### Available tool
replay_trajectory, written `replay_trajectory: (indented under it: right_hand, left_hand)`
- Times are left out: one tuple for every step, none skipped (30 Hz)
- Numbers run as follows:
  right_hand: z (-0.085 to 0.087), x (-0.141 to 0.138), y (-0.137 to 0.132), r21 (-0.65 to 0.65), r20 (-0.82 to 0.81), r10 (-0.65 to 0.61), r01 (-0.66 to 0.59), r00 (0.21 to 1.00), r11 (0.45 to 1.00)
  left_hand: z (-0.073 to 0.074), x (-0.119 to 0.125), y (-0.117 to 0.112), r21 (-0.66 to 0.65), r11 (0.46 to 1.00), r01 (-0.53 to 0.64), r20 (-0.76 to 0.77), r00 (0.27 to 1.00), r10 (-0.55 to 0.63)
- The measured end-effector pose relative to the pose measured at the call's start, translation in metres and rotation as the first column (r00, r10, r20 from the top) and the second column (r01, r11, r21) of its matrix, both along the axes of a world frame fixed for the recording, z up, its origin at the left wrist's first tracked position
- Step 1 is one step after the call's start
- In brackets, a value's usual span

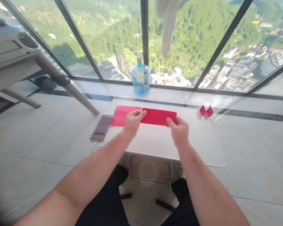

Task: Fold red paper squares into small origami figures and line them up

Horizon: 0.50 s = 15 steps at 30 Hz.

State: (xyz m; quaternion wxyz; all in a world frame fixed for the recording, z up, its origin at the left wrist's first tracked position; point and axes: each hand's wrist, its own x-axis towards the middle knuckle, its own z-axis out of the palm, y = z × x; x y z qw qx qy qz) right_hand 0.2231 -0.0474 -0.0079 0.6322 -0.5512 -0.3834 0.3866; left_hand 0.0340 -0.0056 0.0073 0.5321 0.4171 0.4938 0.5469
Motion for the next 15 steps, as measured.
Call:
replay_trajectory:
  right_hand:
    - [0.0001, -0.0002, -0.0001, -0.001, -0.001, 0.002, -0.002, 1.0, 1.0]
    - [0.0, -0.0004, -0.0001, -0.001, -0.002, 0.003, -0.003, 1.0, 1.0]
    - [-0.0002, -0.0004, -0.0002, 0.0, -0.002, 0.003, -0.003, 1.0, 1.0]
    - [-0.0005, -0.0004, -0.0001, 0.001, -0.001, 0.002, -0.002, 1.0, 1.0]
    - [-0.0007, -0.0004, -0.0001, 0.002, -0.001, 0.001, -0.001, 1.0, 1.0]
    - [-0.001, -0.0003, -0.0001, 0.004, 0.0, 0.001, -0.001, 1.0, 1.0]
    - [-0.0012, -0.0002, -0.0001, 0.006, 0.0, 0.001, -0.001, 1.0, 1.0]
    - [-0.0013, -0.0001, -0.0001, 0.008, -0.001, 0.001, -0.001, 1.0, 1.0]
    - [-0.0013, -0.0001, -0.0001, 0.01, -0.002, 0.001, -0.001, 1.0, 1.0]
    - [-0.0012, -0.0001, -0.0002, 0.011, -0.003, 0.001, -0.001, 1.0, 1.0]
    - [-0.0009, -0.0002, -0.0003, 0.013, -0.004, 0.0, 0.0, 1.0, 1.0]
    - [-0.0006, -0.0004, -0.0005, 0.015, -0.006, 0.0, 0.0, 1.0, 1.0]
    - [-0.0002, -0.0006, -0.0007, 0.016, -0.008, 0.0, 0.0, 1.0, 1.0]
    - [0.0003, -0.0008, -0.0008, 0.018, -0.01, 0.0, 0.0, 1.0, 1.0]
    - [0.0007, -0.0011, -0.001, 0.019, -0.013, 0.0, 0.0, 1.0, 1.0]
  left_hand:
    - [0.0001, -0.0001, -0.0001, 0.003, 1.0, -0.005, -0.006, 1.0, 0.005]
    - [0.0003, -0.0002, -0.0002, 0.005, 1.0, -0.008, -0.01, 1.0, 0.008]
    - [0.0004, -0.0003, -0.0002, 0.007, 1.0, -0.011, -0.013, 1.0, 0.011]
    - [0.0004, -0.0003, -0.0002, 0.007, 1.0, -0.014, -0.016, 1.0, 0.014]
    - [0.0003, -0.0004, -0.0001, 0.006, 1.0, -0.015, -0.019, 1.0, 0.015]
    - [0.0001, -0.0004, 0.0, 0.004, 1.0, -0.014, -0.02, 1.0, 0.014]
    - [-0.0002, -0.0005, 0.0002, 0.001, 1.0, -0.013, -0.022, 1.0, 0.013]
    - [-0.0006, -0.0006, 0.0004, -0.001, 1.0, -0.012, -0.024, 1.0, 0.012]
    - [-0.001, -0.0007, 0.0005, -0.001, 1.0, -0.011, -0.027, 1.0, 0.011]
    - [-0.0014, -0.0009, 0.0007, 0.001, 1.0, -0.01, -0.027, 1.0, 0.01]
    - [-0.0017, -0.001, 0.0008, 0.004, 1.0, -0.01, -0.028, 1.0, 0.01]
    - [-0.002, -0.0012, 0.0008, 0.007, 1.0, -0.009, -0.029, 1.0, 0.01]
    - [-0.0022, -0.0014, 0.0008, 0.01, 1.0, -0.009, -0.03, 0.999, 0.01]
    - [-0.0024, -0.0015, 0.0007, 0.014, 1.0, -0.009, -0.03, 1.0, 0.01]
    - [-0.0025, -0.0017, 0.0006, 0.016, 1.0, -0.009, -0.029, 1.0, 0.01]
